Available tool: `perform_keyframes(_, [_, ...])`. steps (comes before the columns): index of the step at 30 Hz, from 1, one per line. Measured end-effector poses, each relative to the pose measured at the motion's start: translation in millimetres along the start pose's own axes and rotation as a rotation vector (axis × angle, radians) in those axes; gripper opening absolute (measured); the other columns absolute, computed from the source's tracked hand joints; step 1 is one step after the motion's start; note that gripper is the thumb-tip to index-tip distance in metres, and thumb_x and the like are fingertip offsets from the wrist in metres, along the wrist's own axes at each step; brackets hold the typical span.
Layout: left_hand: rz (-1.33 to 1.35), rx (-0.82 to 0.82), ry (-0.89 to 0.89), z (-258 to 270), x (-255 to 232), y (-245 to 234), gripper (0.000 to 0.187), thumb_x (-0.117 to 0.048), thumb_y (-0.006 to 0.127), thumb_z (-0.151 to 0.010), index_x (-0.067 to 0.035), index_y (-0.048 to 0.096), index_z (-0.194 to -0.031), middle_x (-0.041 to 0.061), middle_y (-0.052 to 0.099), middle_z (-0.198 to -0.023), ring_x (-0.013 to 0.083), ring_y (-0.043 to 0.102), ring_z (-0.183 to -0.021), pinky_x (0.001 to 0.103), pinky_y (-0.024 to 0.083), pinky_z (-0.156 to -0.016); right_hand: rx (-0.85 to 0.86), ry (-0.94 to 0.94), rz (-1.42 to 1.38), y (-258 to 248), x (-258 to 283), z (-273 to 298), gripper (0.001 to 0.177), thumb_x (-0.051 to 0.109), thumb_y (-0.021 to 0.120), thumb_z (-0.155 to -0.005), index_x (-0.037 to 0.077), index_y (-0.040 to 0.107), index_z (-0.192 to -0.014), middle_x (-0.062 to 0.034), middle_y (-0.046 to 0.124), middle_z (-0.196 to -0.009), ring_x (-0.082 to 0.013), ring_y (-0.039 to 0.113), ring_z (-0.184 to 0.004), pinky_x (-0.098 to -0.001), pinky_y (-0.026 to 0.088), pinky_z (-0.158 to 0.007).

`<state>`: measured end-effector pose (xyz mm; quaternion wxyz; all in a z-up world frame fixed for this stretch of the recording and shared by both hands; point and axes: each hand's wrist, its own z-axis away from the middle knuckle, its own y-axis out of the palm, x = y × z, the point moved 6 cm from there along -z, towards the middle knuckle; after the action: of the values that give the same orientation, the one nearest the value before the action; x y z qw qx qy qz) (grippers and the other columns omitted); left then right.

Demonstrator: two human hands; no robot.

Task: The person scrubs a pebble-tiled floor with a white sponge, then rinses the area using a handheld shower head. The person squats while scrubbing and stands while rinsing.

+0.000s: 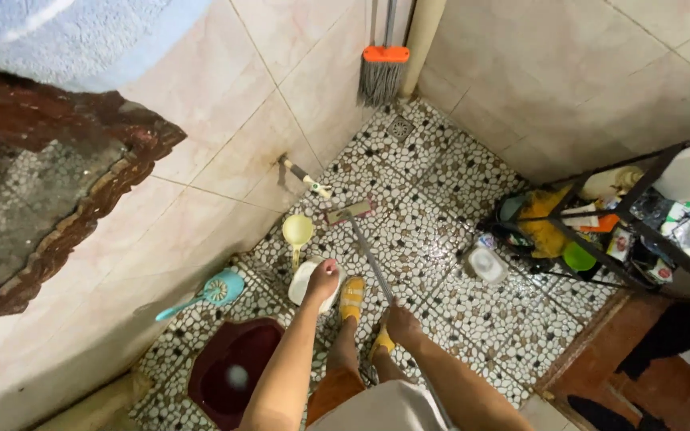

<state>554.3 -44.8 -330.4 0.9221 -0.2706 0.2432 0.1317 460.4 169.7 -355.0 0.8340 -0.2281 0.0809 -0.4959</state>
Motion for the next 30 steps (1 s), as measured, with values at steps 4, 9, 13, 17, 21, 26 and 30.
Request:
perform_keyframes(4, [-0.004, -0.002, 0.034, -20.6, -12.1, 1.8, 0.045, -0.029, 0.051, -0.097, -0.011, 0.061, -0.137, 0.019, 0.064, -0.136, 0.0367, 0.056, -0.132, 0.047, 0.045, -0.112, 0.001, 0.011, 0.056, -32.6, 3.7, 30.8, 0.065, 0.017, 0.044, -0.101, 0.012, 0.016, -0.161, -0.0145, 0.054, -0.145, -0.0334, 0.058, -0.128, -0.0508, 0.048, -0.104])
perform_keyframes(9, [-0.101, 0.029, 0.079, -52.4, -10.7, 4.1, 0.048, -0.026, 0.053, -0.095, -0.012, 0.058, -0.14, 0.016, 0.065, -0.133, 0.0339, 0.057, -0.131, 0.045, 0.047, -0.109, -0.053, -0.109, -0.008, -54.4, 50.4, 12.3, 0.063, 0.011, 0.038, -0.096, 0.0, 0.022, -0.156, -0.0227, 0.062, -0.129, -0.0368, 0.066, -0.115, -0.0493, 0.057, -0.09])
perform_keyframes(13, [-0.251, 0.031, 0.144, -25.3, -82.3, -44.8, 0.049, -0.011, 0.047, -0.098, -0.005, 0.049, -0.147, 0.021, 0.055, -0.142, 0.0372, 0.053, -0.134, 0.049, 0.047, -0.109, -0.085, -0.051, 0.053, -21.7, 41.9, -1.9, 0.063, 0.015, 0.032, -0.095, 0.006, 0.026, -0.157, -0.0175, 0.063, -0.13, -0.036, 0.067, -0.113, -0.0505, 0.057, -0.085])
perform_keyframes(17, [-0.317, 0.025, 0.181, 1.6, -165.0, -99.1, 0.053, 0.001, 0.049, -0.093, -0.005, 0.048, -0.146, 0.021, 0.053, -0.142, 0.0394, 0.054, -0.132, 0.051, 0.048, -0.106, -0.4, -0.471, 0.722, -6.1, 52.9, -29.6, 0.054, 0.006, 0.044, -0.093, -0.007, 0.046, -0.145, -0.0251, 0.064, -0.123, -0.0346, 0.069, -0.106, -0.0445, 0.059, -0.079])
perform_keyframes(21, [-0.505, 0.066, 0.345, -81.9, -157.2, -92.8, 0.068, 0.013, 0.051, -0.09, 0.004, 0.03, -0.155, 0.029, 0.029, -0.159, 0.0496, 0.043, -0.139, 0.057, 0.054, -0.101, -0.098, -0.005, -0.028, -36.6, 78.2, -59.9, 0.066, 0.008, 0.047, -0.093, 0.004, 0.029, -0.156, -0.0214, 0.067, -0.119, -0.0346, 0.069, -0.106, -0.0473, 0.059, -0.079])
perform_keyframes(26, [-0.753, 0.124, 0.344, -107.2, -166.5, -89.0, 0.072, 0.011, 0.052, -0.091, 0.003, 0.026, -0.157, 0.021, 0.02, -0.166, 0.0494, 0.042, -0.139, 0.062, 0.051, -0.106, 0.077, -0.116, -0.329, -90.4, 90.8, 27.8, 0.071, 0.025, 0.044, -0.089, 0.001, 0.03, -0.154, -0.0292, 0.064, -0.124, -0.0401, 0.069, -0.107, -0.0526, 0.056, -0.084])
perform_keyframes(30, [-0.823, 0.171, 0.333, -133.4, -144.6, -79.1, 0.074, 0.008, 0.054, -0.089, -0.003, 0.028, -0.157, 0.016, 0.017, -0.168, 0.0462, 0.049, -0.135, 0.063, 0.047, -0.108, 0.084, -0.113, -0.495, -92.9, 60.1, 60.0, 0.069, 0.027, 0.045, -0.092, 0.001, 0.031, -0.154, -0.0226, 0.073, -0.098, -0.0255, 0.077, -0.07, -0.0412, 0.061, -0.064])
